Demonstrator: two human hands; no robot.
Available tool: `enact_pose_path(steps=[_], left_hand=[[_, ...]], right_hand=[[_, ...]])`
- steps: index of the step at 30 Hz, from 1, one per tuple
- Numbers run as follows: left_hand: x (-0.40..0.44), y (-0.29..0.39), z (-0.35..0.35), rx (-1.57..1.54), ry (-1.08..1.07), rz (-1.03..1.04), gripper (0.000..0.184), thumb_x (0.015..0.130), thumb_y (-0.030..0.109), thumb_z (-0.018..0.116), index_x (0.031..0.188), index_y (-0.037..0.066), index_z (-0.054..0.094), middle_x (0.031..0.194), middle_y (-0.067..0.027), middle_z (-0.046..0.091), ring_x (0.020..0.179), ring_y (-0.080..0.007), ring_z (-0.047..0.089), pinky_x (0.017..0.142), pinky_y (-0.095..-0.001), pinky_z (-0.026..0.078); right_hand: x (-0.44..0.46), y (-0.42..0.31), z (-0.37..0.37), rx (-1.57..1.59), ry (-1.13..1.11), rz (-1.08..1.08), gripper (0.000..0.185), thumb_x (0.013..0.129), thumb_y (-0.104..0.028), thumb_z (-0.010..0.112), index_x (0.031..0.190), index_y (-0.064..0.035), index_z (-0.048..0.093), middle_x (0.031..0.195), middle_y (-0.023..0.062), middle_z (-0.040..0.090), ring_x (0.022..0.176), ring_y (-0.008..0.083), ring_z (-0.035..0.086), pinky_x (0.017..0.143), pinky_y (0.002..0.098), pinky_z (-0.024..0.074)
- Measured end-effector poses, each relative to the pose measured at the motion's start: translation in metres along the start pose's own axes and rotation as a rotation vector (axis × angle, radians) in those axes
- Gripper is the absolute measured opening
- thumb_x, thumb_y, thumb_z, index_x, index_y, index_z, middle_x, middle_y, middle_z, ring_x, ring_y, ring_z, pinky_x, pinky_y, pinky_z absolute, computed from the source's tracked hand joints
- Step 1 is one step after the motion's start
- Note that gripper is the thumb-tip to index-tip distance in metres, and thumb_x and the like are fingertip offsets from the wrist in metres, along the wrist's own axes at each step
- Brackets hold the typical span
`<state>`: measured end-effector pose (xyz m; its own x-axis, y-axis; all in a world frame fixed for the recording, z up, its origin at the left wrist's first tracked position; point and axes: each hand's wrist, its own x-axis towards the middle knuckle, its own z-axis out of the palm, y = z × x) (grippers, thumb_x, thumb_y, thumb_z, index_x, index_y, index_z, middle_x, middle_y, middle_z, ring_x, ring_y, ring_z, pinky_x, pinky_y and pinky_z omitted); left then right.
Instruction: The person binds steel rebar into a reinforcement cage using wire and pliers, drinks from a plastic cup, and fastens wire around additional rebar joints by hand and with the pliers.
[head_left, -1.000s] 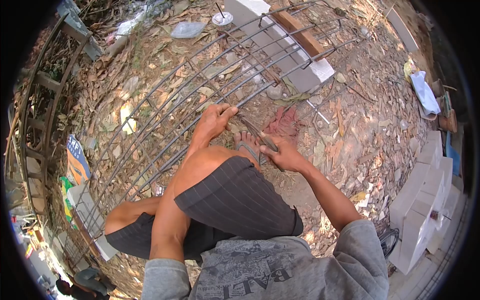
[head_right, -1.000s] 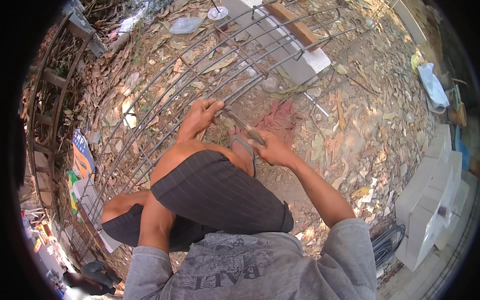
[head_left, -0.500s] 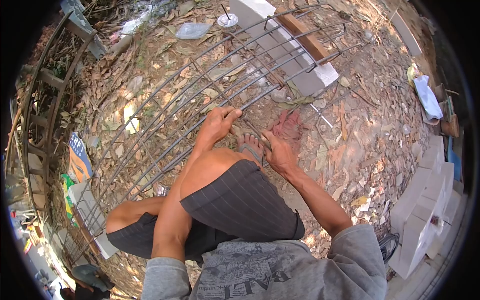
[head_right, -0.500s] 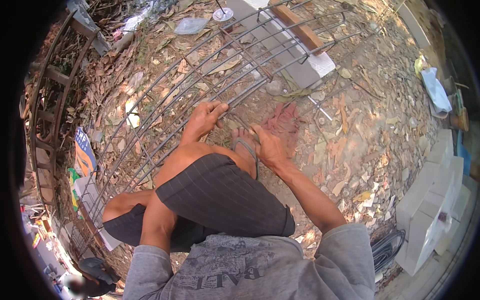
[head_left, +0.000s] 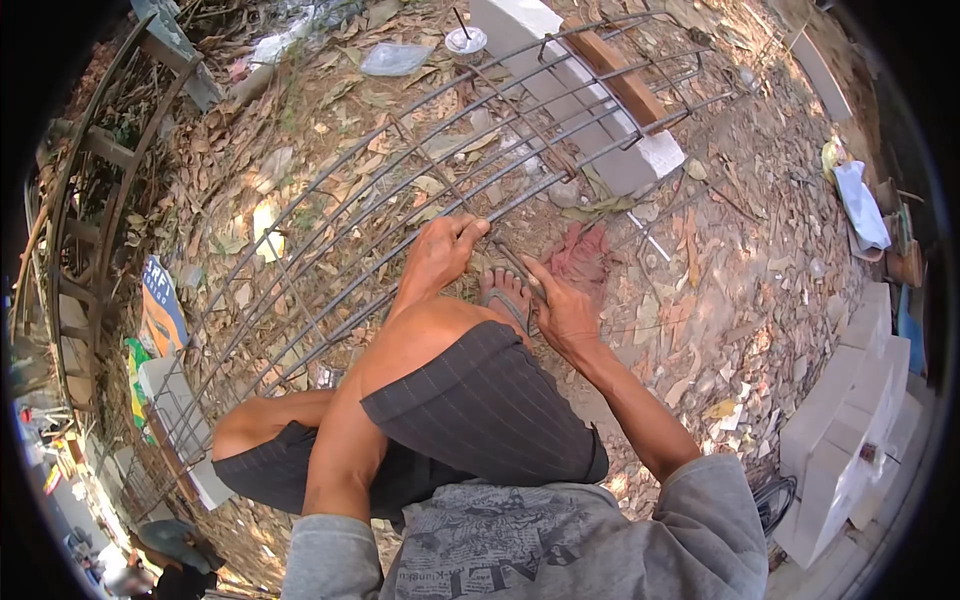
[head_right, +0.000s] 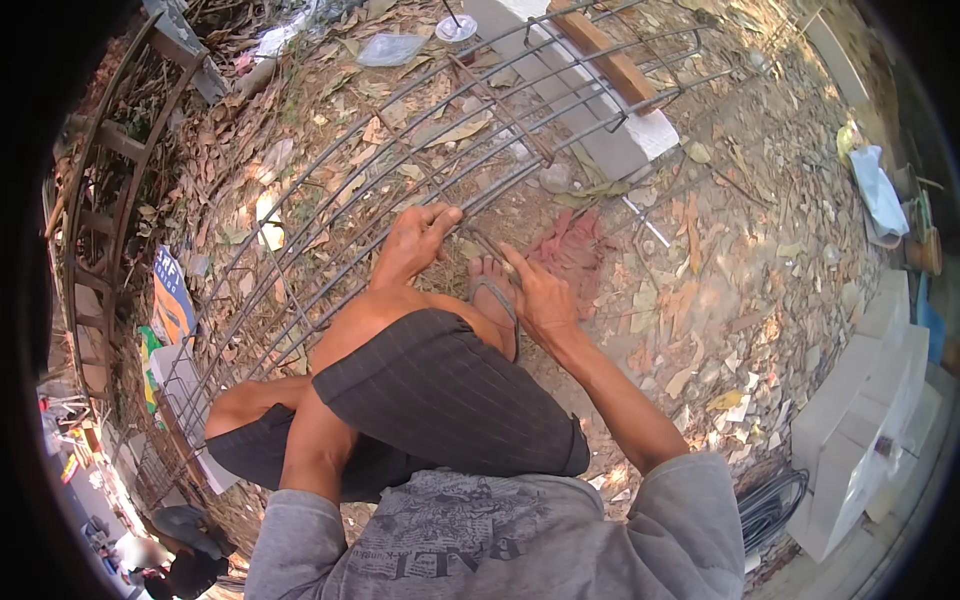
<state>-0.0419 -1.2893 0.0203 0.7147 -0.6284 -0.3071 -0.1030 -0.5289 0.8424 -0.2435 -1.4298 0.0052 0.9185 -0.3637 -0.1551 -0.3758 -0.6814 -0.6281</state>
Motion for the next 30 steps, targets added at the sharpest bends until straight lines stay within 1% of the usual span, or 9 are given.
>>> enact_pose_path(steps=[4, 10, 13, 16, 19, 22, 24, 26, 30], left_hand=[[0.0, -0.004, 0.003, 0.062, 0.029, 0.05, 0.047, 0.101, 0.041, 0.064, 0.112, -0.003, 0.074, 0.074, -0.017, 0.069, 0.061, -0.0263, 0.067, 0.066, -0.0456, 0.051], [-0.005, 0.012, -0.005, 0.005, -0.053, -0.043, 0.058, 0.101, 0.044, 0.066, 0.124, -0.01, 0.07, 0.082, -0.0194, 0.07, 0.06, -0.021, 0.063, 0.062, -0.0421, 0.052], [-0.005, 0.007, -0.005, -0.01, -0.051, -0.028, 0.059, 0.101, 0.044, 0.066, 0.125, -0.01, 0.069, 0.08, -0.0202, 0.07, 0.059, -0.0217, 0.064, 0.061, -0.0421, 0.052], [0.0, -0.002, -0.002, 0.005, -0.026, 0.013, 0.059, 0.101, 0.044, 0.065, 0.127, -0.009, 0.069, 0.074, -0.0181, 0.069, 0.058, -0.0225, 0.065, 0.06, -0.0429, 0.051], [0.003, -0.006, 0.0, 0.031, -0.02, 0.028, 0.058, 0.102, 0.044, 0.064, 0.128, -0.007, 0.07, 0.064, -0.0142, 0.065, 0.056, -0.0226, 0.064, 0.058, -0.0436, 0.05], [0.002, -0.007, 0.002, 0.031, 0.004, 0.028, 0.055, 0.102, 0.044, 0.063, 0.124, -0.006, 0.072, 0.059, -0.0112, 0.06, 0.054, -0.022, 0.063, 0.057, -0.0435, 0.049], [0.0, -0.011, 0.004, 0.034, 0.013, 0.03, 0.052, 0.103, 0.044, 0.063, 0.119, -0.005, 0.073, 0.057, -0.0101, 0.058, 0.053, -0.0215, 0.061, 0.056, -0.043, 0.048], [0.005, -0.014, 0.004, 0.046, 0.013, 0.049, 0.05, 0.103, 0.044, 0.062, 0.114, -0.004, 0.074, 0.058, -0.0094, 0.058, 0.053, -0.0209, 0.06, 0.056, -0.0424, 0.048], [0.005, -0.017, 0.006, 0.045, 0.002, 0.026, 0.05, 0.102, 0.044, 0.062, 0.113, -0.003, 0.074, 0.078, -0.0143, 0.063, 0.071, -0.0268, 0.063, 0.067, -0.0433, 0.05]], right_hand=[[-0.001, -0.008, -0.015, 0.022, -0.131, 0.081, 0.057, 0.099, -0.021, 0.069, 0.151, -0.0135, 0.049, 0.101, 0.0206, 0.074, 0.085, 0.0374, 0.074, 0.073, 0.0468, 0.0564], [0.002, 0.017, 0.003, 1.301, -0.716, 0.272, 0.055, 0.094, -0.026, 0.078, 0.136, 0.0007, 0.053, 0.086, 0.0059, 0.069, 0.068, 0.0135, 0.067, 0.06, 0.0366, 0.0543], [0.001, 0.016, 0.003, 1.004, -0.52, 0.247, 0.056, 0.092, -0.025, 0.079, 0.132, 0.0035, 0.053, 0.083, 0.0106, 0.068, 0.068, 0.0224, 0.07, 0.061, 0.039, 0.0549], [-0.012, 0.0, -0.012, 0.082, 0.051, -0.034, 0.053, 0.09, -0.025, 0.078, 0.128, 0.0033, 0.054, 0.083, 0.0169, 0.067, 0.069, 0.0335, 0.07, 0.062, 0.0415, 0.0562], [-0.019, -0.005, -0.016, -0.347, 0.393, -0.227, 0.052, 0.09, -0.03, 0.076, 0.125, 0.0013, 0.055, 0.087, 0.022, 0.068, 0.072, 0.0399, 0.07, 0.062, 0.0431, 0.056], [-0.025, -0.006, 0.002, -0.175, 0.068, 0.066, 0.054, 0.098, -0.039, 0.07, 0.132, 0.0001, 0.053, 0.096, 0.0205, 0.07, 0.077, 0.0393, 0.071, 0.066, 0.0444, 0.0553], [-0.022, 0.031, 0.012, 0.85, -0.414, 0.411, 0.057, 0.101, -0.045, 0.065, 0.133, 0.0008, 0.056, 0.1, 0.0213, 0.071, 0.078, 0.0389, 0.071, 0.066, 0.0457, 0.0558], [-0.013, 0.03, -0.001, 1.134, -0.567, 0.452, 0.056, 0.103, -0.047, 0.06, 0.133, 0.0008, 0.059, 0.098, 0.0218, 0.072, 0.077, 0.0401, 0.071, 0.065, 0.0459, 0.0553], [-0.005, 0.0, -0.031, 0.342, -0.242, 0.125, 0.047, 0.106, -0.042, 0.056, 0.129, -0.002, 0.065, 0.082, 0.0234, 0.07, 0.075, 0.0447, 0.07, 0.065, 0.0483, 0.0533]])
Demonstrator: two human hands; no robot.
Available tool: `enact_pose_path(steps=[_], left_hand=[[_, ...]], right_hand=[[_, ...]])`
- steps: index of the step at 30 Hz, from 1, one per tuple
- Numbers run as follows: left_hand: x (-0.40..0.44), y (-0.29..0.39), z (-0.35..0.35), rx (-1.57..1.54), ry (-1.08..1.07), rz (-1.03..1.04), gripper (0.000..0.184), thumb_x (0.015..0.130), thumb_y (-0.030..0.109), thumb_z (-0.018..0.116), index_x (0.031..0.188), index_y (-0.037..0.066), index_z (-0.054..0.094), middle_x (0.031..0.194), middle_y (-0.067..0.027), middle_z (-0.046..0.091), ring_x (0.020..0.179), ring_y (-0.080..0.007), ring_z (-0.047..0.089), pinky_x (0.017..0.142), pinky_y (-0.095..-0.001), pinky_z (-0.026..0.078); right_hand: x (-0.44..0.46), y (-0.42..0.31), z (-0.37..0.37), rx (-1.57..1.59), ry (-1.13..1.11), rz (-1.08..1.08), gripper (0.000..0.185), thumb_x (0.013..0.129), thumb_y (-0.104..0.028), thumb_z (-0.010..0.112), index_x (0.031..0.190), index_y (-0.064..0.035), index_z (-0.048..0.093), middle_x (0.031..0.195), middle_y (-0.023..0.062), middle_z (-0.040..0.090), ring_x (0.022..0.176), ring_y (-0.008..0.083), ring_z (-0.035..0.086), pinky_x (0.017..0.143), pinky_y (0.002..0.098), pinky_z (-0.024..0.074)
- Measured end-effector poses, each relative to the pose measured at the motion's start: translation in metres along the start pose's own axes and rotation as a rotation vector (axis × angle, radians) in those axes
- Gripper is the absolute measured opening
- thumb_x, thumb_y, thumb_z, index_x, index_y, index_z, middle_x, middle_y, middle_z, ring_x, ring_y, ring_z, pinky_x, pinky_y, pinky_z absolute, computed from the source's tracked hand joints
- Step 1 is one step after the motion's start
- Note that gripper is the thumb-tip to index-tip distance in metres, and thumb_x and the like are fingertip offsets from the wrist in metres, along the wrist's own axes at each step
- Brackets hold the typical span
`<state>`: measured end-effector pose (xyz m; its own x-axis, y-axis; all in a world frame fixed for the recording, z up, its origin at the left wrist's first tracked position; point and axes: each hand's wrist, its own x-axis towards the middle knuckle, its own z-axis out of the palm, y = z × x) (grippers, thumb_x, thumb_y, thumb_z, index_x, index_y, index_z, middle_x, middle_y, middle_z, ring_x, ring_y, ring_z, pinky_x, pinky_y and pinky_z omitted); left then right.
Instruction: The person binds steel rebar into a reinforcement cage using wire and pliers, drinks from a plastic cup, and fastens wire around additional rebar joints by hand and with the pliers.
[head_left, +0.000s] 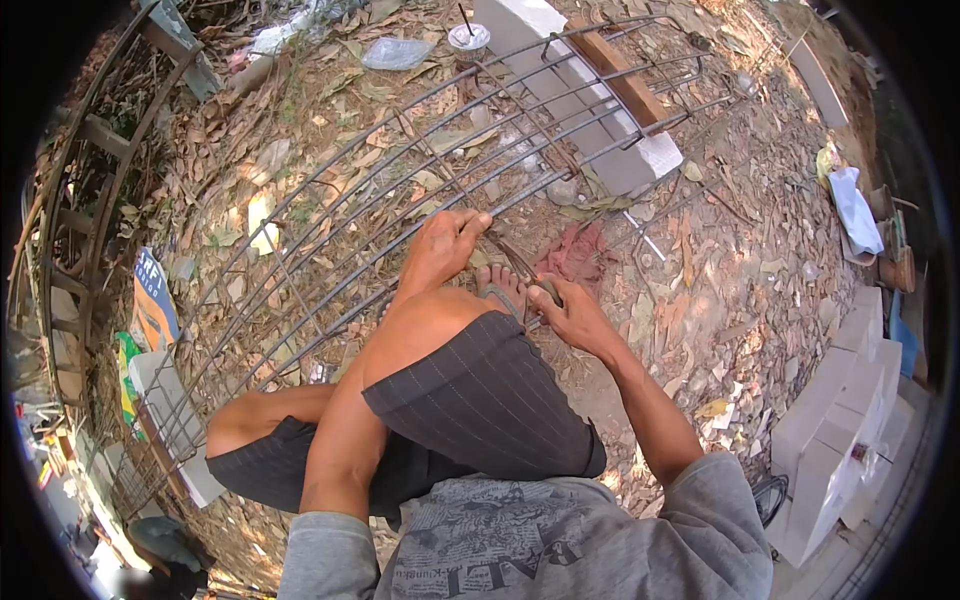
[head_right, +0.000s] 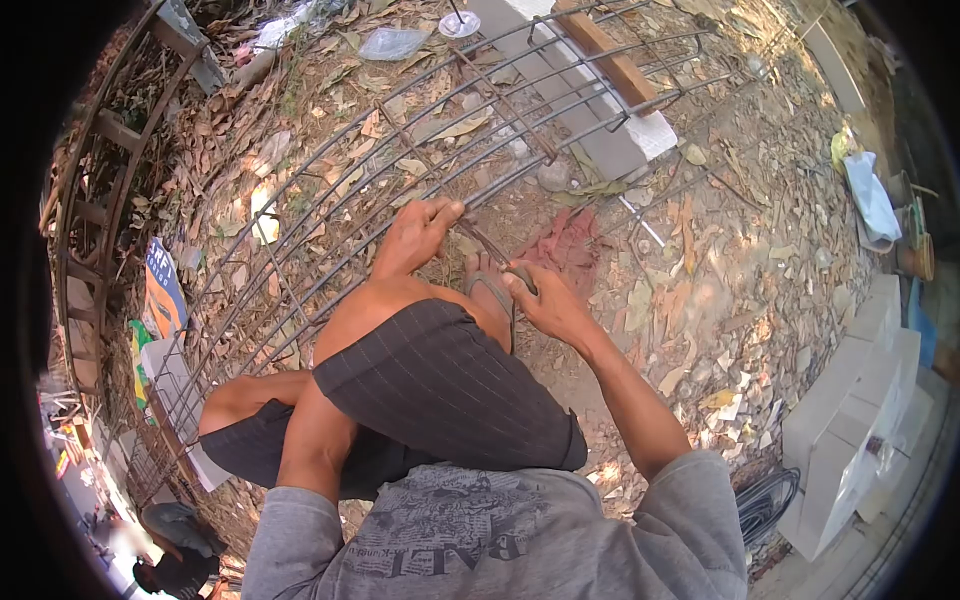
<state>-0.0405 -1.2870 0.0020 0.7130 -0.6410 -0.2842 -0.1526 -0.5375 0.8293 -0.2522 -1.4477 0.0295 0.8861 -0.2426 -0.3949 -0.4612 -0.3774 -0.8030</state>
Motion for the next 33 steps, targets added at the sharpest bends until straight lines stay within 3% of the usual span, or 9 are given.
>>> enact_pose_path(steps=[3, 5, 11, 14, 17, 20, 23, 29, 33], left_hand=[[-0.004, 0.016, -0.008, 0.011, -0.034, -0.097, 0.055, 0.1, 0.046, 0.063, 0.122, -0.004, 0.073, 0.115, -0.0258, 0.074, 0.107, -0.0406, 0.072, 0.092, -0.0466, 0.053], [-0.007, 0.023, -0.011, 0.005, -0.08, -0.151, 0.056, 0.099, 0.046, 0.063, 0.122, -0.004, 0.073, 0.113, -0.0256, 0.075, 0.107, -0.0406, 0.072, 0.092, -0.0465, 0.053], [0.0, 0.01, -0.005, -0.006, -0.05, -0.118, 0.055, 0.1, 0.048, 0.063, 0.12, -0.002, 0.074, 0.106, -0.0254, 0.076, 0.101, -0.0394, 0.073, 0.088, -0.0475, 0.053], [0.0, 0.005, -0.004, -0.036, -0.007, -0.013, 0.054, 0.102, 0.047, 0.062, 0.119, -0.004, 0.072, 0.078, -0.0144, 0.069, 0.06, -0.0193, 0.06, 0.058, -0.0427, 0.052], [-0.007, 0.018, -0.008, -0.037, -0.042, -0.101, 0.057, 0.102, 0.048, 0.062, 0.123, -0.004, 0.071, 0.076, -0.0135, 0.067, 0.058, -0.0193, 0.059, 0.057, -0.0421, 0.05], [-0.002, 0.007, -0.003, -0.053, -0.013, -0.06, 0.058, 0.102, 0.048, 0.062, 0.126, -0.004, 0.07, 0.07, -0.0111, 0.064, 0.056, -0.0192, 0.058, 0.056, -0.0409, 0.048], [-0.001, 0.008, -0.003, -0.011, 0.002, -0.14, 0.058, 0.1, 0.049, 0.062, 0.123, -0.003, 0.073, 0.108, -0.0249, 0.072, 0.1, -0.0378, 0.069, 0.088, -0.0485, 0.051], [-0.005, 0.021, -0.01, -0.014, -0.041, -0.173, 0.056, 0.098, 0.047, 0.064, 0.122, -0.002, 0.074, 0.114, -0.0278, 0.074, 0.109, -0.0416, 0.071, 0.093, -0.049, 0.052], [-0.005, 0.019, -0.009, -0.03, -0.025, -0.172, 0.053, 0.098, 0.046, 0.063, 0.121, 0.001, 0.075, 0.111, -0.0261, 0.075, 0.105, -0.0419, 0.071, 0.092, -0.0484, 0.052]], right_hand=[[-0.004, -0.007, 0.005, -0.256, 0.194, -0.106, 0.041, 0.106, -0.039, 0.056, 0.125, -0.0047, 0.067, 0.072, 0.0243, 0.067, 0.075, 0.0469, 0.069, 0.068, 0.0515, 0.0523], [-0.006, -0.011, 0.009, -0.303, 0.213, -0.075, 0.042, 0.107, -0.041, 0.054, 0.124, -0.0038, 0.066, 0.071, 0.0232, 0.067, 0.072, 0.042, 0.068, 0.069, 0.0488, 0.0512], [0.021, 0.038, 0.046, 0.256, -0.007, -0.001, 0.051, 0.11, -0.05, 0.048, 0.122, -0.003, 0.064, 0.07, 0.0082, 0.065, 0.06, 0.023, 0.065, 0.061, 0.0401, 0.0509], [0.043, 0.071, 0.065, 0.537, -0.162, -0.042, 0.057, 0.11, -0.051, 0.046, 0.137, -0.0004, 0.054, 0.077, 0.0053, 0.065, 0.062, 0.0156, 0.064, 0.058, 0.0337, 0.0503], [0.024, 0.044, 0.023, 0.634, -0.324, 0.124, 0.071, 0.106, -0.046, 0.06, 0.154, 0.0002, 0.035, 0.086, 0.0085, 0.069, 0.07, 0.0154, 0.069, 0.059, 0.0303, 0.0529], [0.005, 0.009, 0.008, 0.232, -0.084, -0.076, 0.078, 0.097, -0.041, 0.073, 0.151, 0.0023, 0.037, 0.098, 0.0145, 0.069, 0.075, 0.0235, 0.072, 0.063, 0.0373, 0.0552], [-0.004, -0.008, 0.002, -0.35, 0.111, -0.129, 0.08, 0.087, -0.032, 0.081, 0.146, 0.0048, 0.041, 0.119, 0.0228, 0.067, 0.08, 0.0342, 0.073, 0.068, 0.0452, 0.0562], [-0.014, 0.003, 0.014, -0.689, 0.515, -0.259, 0.059, 0.091, -0.028, 0.076, 0.138, -0.0046, 0.052, 0.095, 0.0183, 0.066, 0.08, 0.0386, 0.067, 0.073, 0.0479, 0.054], [-0.003, 0.011, 0.012, -0.248, 0.092, 0.053, 0.054, 0.097, -0.032, 0.071, 0.141, -0.0071, 0.053, 0.08, 0.0136, 0.062, 0.073, 0.0366, 0.064, 0.069, 0.0464, 0.0519]])
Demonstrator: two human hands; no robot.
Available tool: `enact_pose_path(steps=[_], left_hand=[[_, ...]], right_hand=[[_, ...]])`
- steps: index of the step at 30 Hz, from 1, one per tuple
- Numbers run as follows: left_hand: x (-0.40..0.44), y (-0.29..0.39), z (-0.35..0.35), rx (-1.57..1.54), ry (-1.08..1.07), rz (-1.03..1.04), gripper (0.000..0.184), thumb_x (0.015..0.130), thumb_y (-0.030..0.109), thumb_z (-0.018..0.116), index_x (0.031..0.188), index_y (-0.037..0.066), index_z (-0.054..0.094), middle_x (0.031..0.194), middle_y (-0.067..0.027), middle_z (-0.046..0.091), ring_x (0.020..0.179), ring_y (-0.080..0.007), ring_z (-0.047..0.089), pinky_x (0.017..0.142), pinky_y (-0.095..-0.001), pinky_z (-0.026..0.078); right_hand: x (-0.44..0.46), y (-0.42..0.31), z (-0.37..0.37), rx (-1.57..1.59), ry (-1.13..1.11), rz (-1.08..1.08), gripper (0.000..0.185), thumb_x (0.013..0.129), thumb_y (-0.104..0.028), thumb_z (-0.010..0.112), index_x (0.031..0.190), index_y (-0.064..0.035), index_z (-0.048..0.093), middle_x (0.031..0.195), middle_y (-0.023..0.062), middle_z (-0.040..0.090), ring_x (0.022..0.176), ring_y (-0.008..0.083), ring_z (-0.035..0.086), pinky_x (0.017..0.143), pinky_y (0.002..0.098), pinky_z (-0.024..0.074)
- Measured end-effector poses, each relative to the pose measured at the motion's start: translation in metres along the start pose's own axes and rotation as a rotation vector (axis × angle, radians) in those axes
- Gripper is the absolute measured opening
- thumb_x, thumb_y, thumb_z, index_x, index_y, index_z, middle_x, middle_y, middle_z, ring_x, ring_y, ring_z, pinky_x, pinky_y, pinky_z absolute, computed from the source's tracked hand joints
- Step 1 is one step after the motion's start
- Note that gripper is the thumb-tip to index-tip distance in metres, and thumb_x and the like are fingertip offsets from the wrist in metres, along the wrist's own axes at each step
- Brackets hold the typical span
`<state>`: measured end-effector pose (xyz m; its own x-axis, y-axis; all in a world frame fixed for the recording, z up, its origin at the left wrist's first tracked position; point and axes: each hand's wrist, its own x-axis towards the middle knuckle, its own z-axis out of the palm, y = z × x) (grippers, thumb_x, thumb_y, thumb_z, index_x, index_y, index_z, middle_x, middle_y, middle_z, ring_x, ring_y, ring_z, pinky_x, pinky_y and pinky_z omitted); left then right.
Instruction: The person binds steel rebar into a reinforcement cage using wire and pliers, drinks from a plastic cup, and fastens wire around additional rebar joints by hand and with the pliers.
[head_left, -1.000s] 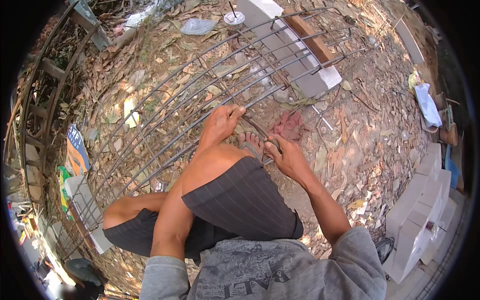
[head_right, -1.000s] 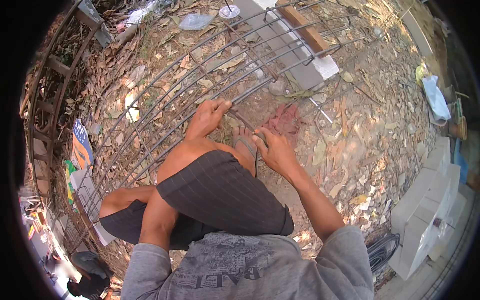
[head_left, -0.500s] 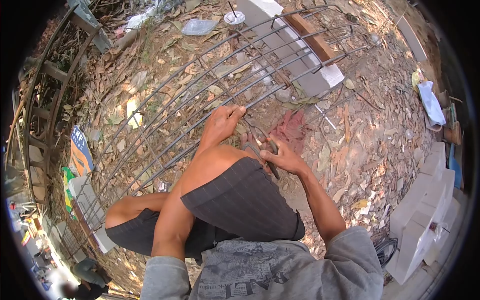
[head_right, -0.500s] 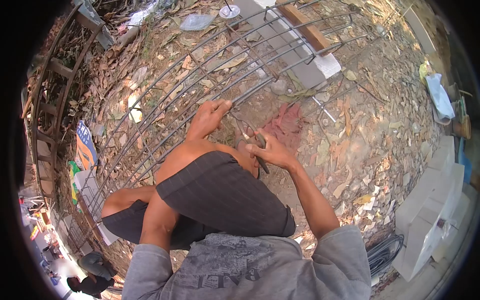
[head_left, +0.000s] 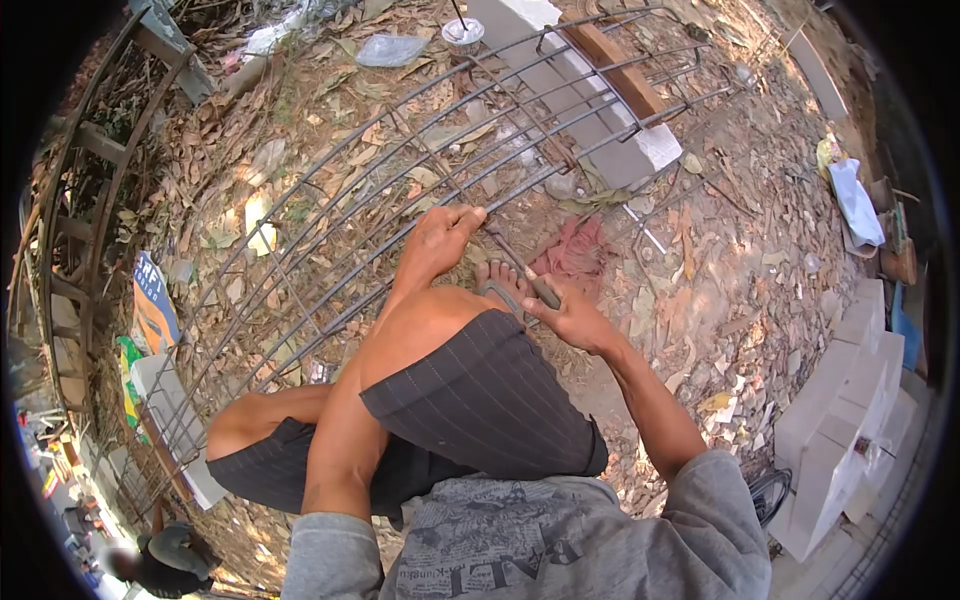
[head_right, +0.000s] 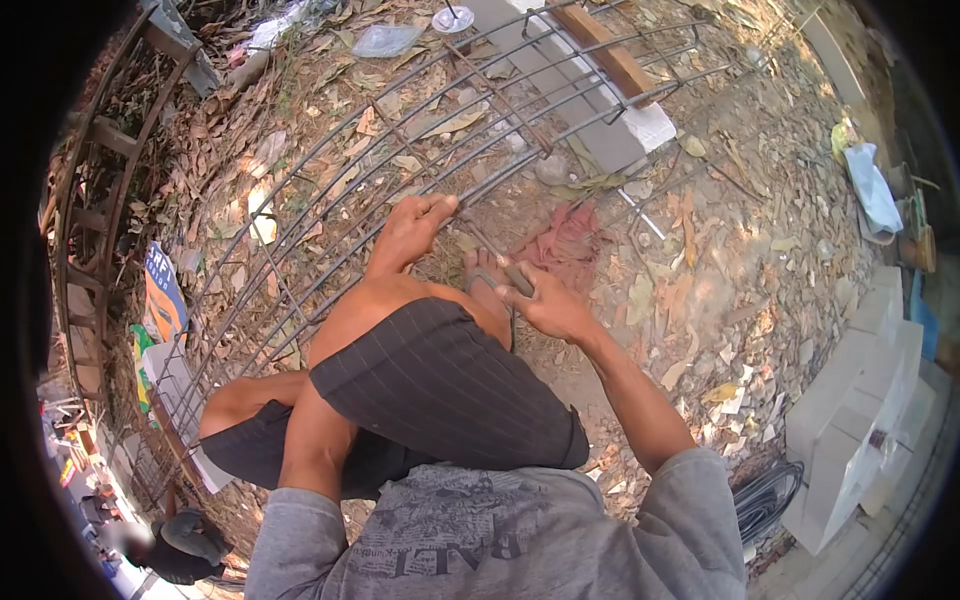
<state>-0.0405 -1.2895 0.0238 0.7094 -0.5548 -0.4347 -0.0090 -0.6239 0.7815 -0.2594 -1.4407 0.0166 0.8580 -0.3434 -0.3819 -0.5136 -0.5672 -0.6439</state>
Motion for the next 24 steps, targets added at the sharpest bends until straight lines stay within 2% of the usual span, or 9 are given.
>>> enact_pose_path(steps=[5, 8, 11, 14, 17, 20, 23, 24], left_hand=[[0.002, -0.002, 0.0, -0.027, 0.0, 0.013, 0.052, 0.098, 0.046, 0.063, 0.121, 0.001, 0.075, 0.11, -0.0261, 0.075, 0.104, -0.0428, 0.071, 0.092, -0.0485, 0.051], [-0.001, 0.0, 0.0, -0.013, 0.004, -0.004, 0.052, 0.098, 0.045, 0.064, 0.121, 0.001, 0.075, 0.111, -0.026, 0.075, 0.104, -0.0419, 0.071, 0.09, -0.0491, 0.051], [0.002, -0.002, 0.002, -0.041, 0.009, 0.014, 0.052, 0.098, 0.045, 0.063, 0.121, 0.0, 0.075, 0.115, -0.025, 0.075, 0.108, -0.0411, 0.071, 0.09, -0.0499, 0.051], [0.003, -0.004, 0.0, -0.009, -0.014, 0.057, 0.056, 0.1, 0.048, 0.061, 0.12, -0.002, 0.075, 0.101, -0.0244, 0.076, 0.095, -0.0375, 0.073, 0.084, -0.0516, 0.052], [0.009, -0.005, -0.004, -0.053, -0.095, -0.085, 0.063, 0.104, 0.051, 0.056, 0.127, -0.006, 0.07, 0.079, -0.0194, 0.071, 0.073, -0.0294, 0.07, 0.074, -0.049, 0.053], [0.008, -0.008, -0.002, -0.226, -0.071, -0.07, 0.067, 0.106, 0.052, 0.052, 0.134, -0.007, 0.064, 0.065, -0.0102, 0.059, 0.057, -0.0201, 0.061, 0.063, -0.0439, 0.05], [0.005, -0.002, -0.005, -0.238, -0.093, -0.065, 0.067, 0.107, 0.051, 0.051, 0.141, -0.007, 0.059, 0.064, -0.0083, 0.057, 0.054, -0.0174, 0.06, 0.059, -0.0394, 0.048], [0.005, -0.001, -0.004, -0.25, -0.083, -0.055, 0.066, 0.107, 0.051, 0.052, 0.137, -0.007, 0.061, 0.064, -0.0079, 0.058, 0.054, -0.0174, 0.06, 0.058, -0.0392, 0.048]], right_hand=[[0.006, -0.002, -0.013, 0.514, -0.39, 0.144, 0.046, 0.102, -0.028, 0.065, 0.141, -0.0059, 0.055, 0.099, 0.0261, 0.071, 0.087, 0.0432, 0.071, 0.07, 0.0491, 0.0529], [-0.005, -0.015, -0.018, 0.097, -0.008, -0.165, 0.049, 0.101, -0.025, 0.064, 0.147, -0.0104, 0.054, 0.104, 0.0298, 0.072, 0.096, 0.0483, 0.07, 0.077, 0.0527, 0.0541], [-0.009, -0.043, -0.031, -0.078, -0.04, -0.013, 0.053, 0.101, -0.023, 0.062, 0.153, -0.0163, 0.05, 0.099, 0.0281, 0.073, 0.091, 0.0498, 0.07, 0.08, 0.0552, 0.0544], [-0.01, -0.041, -0.022, -0.128, 0.04, -0.068, 0.053, 0.102, -0.027, 0.063, 0.153, -0.0175, 0.049, 0.087, 0.0294, 0.071, 0.086, 0.0513, 0.068, 0.077, 0.0565, 0.052], [-0.012, -0.054, -0.027, -0.127, -0.015, -0.002, 0.052, 0.102, -0.025, 0.062, 0.152, -0.0164, 0.05, 0.089, 0.0294, 0.071, 0.087, 0.0507, 0.069, 0.078, 0.0567, 0.0528], [-0.013, -0.058, -0.029, -0.123, 0.011, -0.014, 0.049, 0.102, -0.025, 0.062, 0.149, -0.015, 0.052, 0.089, 0.0296, 0.071, 0.087, 0.0505, 0.069, 0.077, 0.0563, 0.0531], [-0.008, -0.033, 0.0, -0.133, 0.05, 0.013, 0.049, 0.099, -0.022, 0.064, 0.146, -0.0134, 0.053, 0.09, 0.0293, 0.071, 0.087, 0.0504, 0.069, 0.077, 0.0569, 0.0528], [-0.004, -0.026, 0.008, -0.114, 0.064, 0.016, 0.048, 0.098, -0.02, 0.064, 0.145, -0.0131, 0.054, 0.09, 0.0294, 0.071, 0.087, 0.0503, 0.069, 0.077, 0.0567, 0.0529]])
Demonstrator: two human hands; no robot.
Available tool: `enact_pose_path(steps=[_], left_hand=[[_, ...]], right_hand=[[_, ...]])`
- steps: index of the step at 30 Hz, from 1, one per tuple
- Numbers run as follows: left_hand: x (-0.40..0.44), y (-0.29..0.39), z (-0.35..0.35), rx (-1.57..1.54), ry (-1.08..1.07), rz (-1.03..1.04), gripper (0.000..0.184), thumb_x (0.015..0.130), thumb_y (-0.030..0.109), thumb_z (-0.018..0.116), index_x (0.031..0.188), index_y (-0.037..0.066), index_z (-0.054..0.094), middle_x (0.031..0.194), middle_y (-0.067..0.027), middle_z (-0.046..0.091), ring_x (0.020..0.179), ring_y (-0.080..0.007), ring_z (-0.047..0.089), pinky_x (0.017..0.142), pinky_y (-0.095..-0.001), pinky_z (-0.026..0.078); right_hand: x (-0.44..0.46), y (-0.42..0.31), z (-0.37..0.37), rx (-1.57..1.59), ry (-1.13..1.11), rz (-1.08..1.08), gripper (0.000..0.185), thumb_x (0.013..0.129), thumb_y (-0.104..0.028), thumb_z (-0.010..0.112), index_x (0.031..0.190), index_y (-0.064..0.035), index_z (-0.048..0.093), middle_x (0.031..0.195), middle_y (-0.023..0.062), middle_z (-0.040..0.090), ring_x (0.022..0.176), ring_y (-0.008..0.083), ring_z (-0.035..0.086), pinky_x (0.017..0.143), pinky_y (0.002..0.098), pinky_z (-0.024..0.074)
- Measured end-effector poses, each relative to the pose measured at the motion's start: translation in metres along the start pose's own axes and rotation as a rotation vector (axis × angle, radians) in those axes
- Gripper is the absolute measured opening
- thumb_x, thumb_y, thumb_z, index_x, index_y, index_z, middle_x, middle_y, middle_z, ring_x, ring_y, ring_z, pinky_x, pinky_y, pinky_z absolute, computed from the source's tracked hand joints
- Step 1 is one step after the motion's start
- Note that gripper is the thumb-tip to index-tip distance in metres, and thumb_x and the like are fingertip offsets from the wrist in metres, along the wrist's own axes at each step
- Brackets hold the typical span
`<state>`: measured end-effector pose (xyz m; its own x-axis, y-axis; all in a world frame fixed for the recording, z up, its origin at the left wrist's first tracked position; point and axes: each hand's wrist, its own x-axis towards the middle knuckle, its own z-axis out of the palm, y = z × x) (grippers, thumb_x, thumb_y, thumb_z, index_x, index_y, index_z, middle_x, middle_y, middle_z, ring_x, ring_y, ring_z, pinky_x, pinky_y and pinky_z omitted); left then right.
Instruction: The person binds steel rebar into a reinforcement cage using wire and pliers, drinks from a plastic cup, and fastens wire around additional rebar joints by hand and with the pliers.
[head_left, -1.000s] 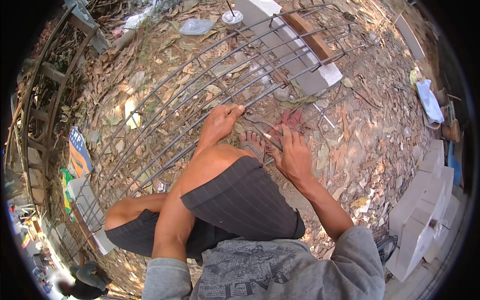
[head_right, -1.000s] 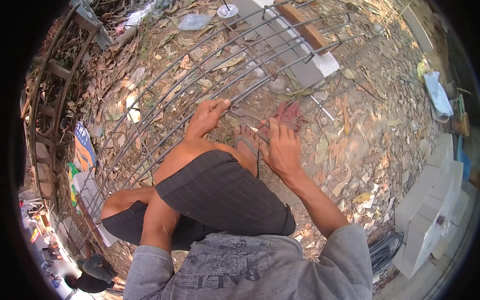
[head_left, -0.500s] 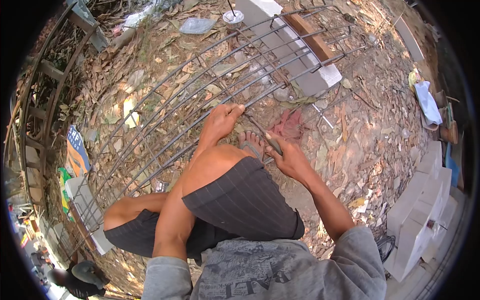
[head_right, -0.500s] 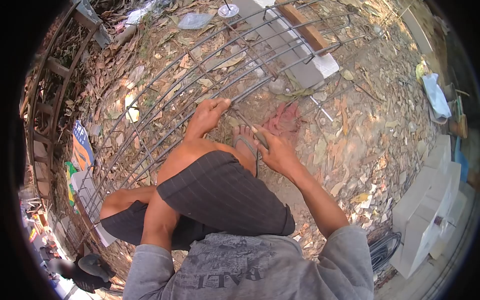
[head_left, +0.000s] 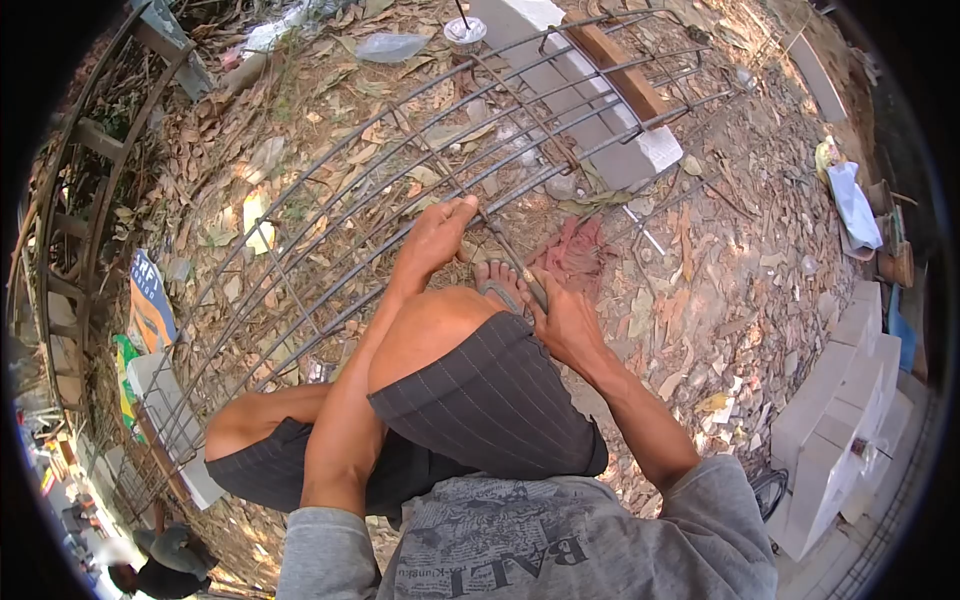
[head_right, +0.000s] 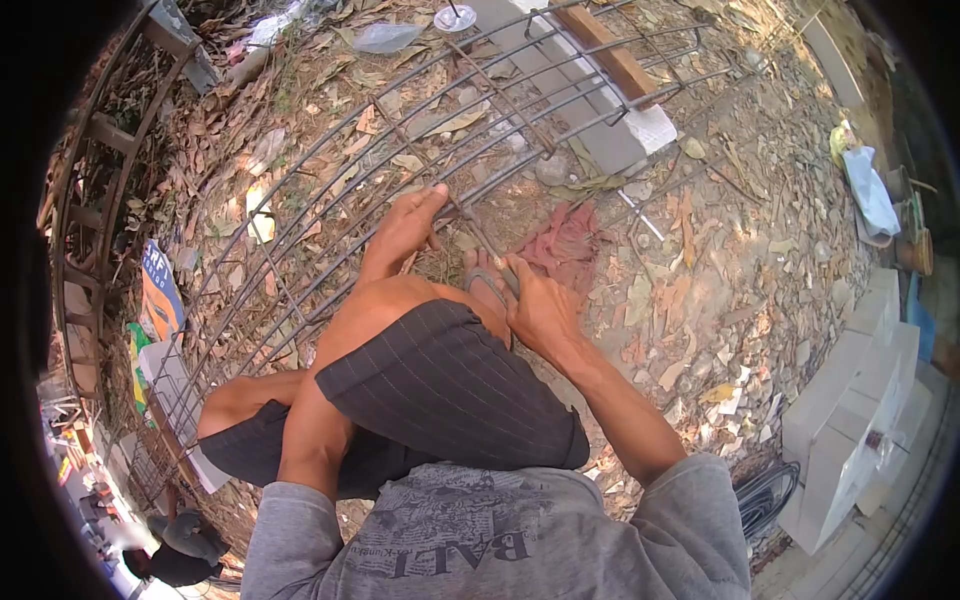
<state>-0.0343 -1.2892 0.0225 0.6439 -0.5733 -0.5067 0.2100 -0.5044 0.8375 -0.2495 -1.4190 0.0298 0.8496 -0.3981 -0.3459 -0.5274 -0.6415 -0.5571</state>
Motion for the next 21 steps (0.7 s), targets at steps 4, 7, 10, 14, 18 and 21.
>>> enact_pose_path(steps=[4, 7, 10, 14, 18, 21], left_hand=[[0.005, -0.008, -0.001, -0.021, 0.008, 0.052, 0.056, 0.105, 0.048, 0.058, 0.117, -0.005, 0.071, 0.066, -0.0069, 0.059, 0.054, -0.0166, 0.06, 0.054, -0.0383, 0.05], [0.003, -0.011, 0.002, -0.025, 0.004, 0.122, 0.045, 0.103, 0.043, 0.064, 0.102, -0.002, 0.073, 0.067, -0.0067, 0.06, 0.053, -0.0151, 0.059, 0.051, -0.0377, 0.05], [0.006, -0.013, 0.004, -0.005, 0.006, 0.151, 0.04, 0.101, 0.038, 0.069, 0.097, -0.001, 0.073, 0.066, -0.0069, 0.06, 0.052, -0.0136, 0.058, 0.048, -0.0363, 0.049], [0.009, -0.013, 0.003, 0.014, 0.009, 0.119, 0.036, 0.098, 0.035, 0.072, 0.096, -0.001, 0.073, 0.064, -0.0062, 0.06, 0.055, -0.0137, 0.057, 0.052, -0.0372, 0.047], [0.003, -0.006, 0.004, 0.193, 0.093, 0.203, 0.036, 0.098, 0.036, 0.071, 0.095, 0.001, 0.074, 0.065, -0.007, 0.061, 0.062, -0.0168, 0.057, 0.061, -0.0418, 0.046], [0.001, -0.003, 0.005, 0.135, 0.065, 0.169, 0.037, 0.098, 0.037, 0.069, 0.094, 0.001, 0.074, 0.068, -0.0088, 0.063, 0.065, -0.019, 0.056, 0.065, -0.0436, 0.046]], right_hand=[[0.016, 0.015, 0.025, 0.087, 0.067, -0.016, 0.049, 0.093, -0.014, 0.065, 0.141, -0.0125, 0.057, 0.095, 0.0282, 0.072, 0.09, 0.0495, 0.07, 0.078, 0.0556, 0.0537], [0.029, 0.03, 0.038, 0.112, 0.133, -0.089, 0.051, 0.091, -0.011, 0.065, 0.141, -0.0132, 0.057, 0.103, 0.026, 0.073, 0.093, 0.0481, 0.07, 0.079, 0.0538, 0.0547], [0.042, 0.041, 0.05, 0.134, 0.271, -0.227, 0.048, 0.091, -0.008, 0.066, 0.139, -0.0139, 0.061, 0.104, 0.0231, 0.074, 0.09, 0.0437, 0.072, 0.074, 0.0526, 0.0561], [0.04, 0.045, 0.046, 0.15, 0.263, -0.252, 0.057, 0.089, -0.005, 0.065, 0.144, -0.0157, 0.057, 0.108, 0.0231, 0.074, 0.096, 0.0459, 0.07, 0.079, 0.0504, 0.0566], [0.011, 0.021, 0.013, -0.072, 0.183, -0.139, 0.057, 0.089, -0.005, 0.066, 0.144, -0.0168, 0.057, 0.104, 0.0231, 0.074, 0.091, 0.0457, 0.071, 0.075, 0.0502, 0.0564], [0.002, 0.005, -0.001, -0.141, 0.108, -0.07, 0.05, 0.093, -0.009, 0.068, 0.142, -0.0127, 0.058, 0.101, 0.0243, 0.074, 0.085, 0.0444, 0.071, 0.071, 0.0497, 0.0561]])
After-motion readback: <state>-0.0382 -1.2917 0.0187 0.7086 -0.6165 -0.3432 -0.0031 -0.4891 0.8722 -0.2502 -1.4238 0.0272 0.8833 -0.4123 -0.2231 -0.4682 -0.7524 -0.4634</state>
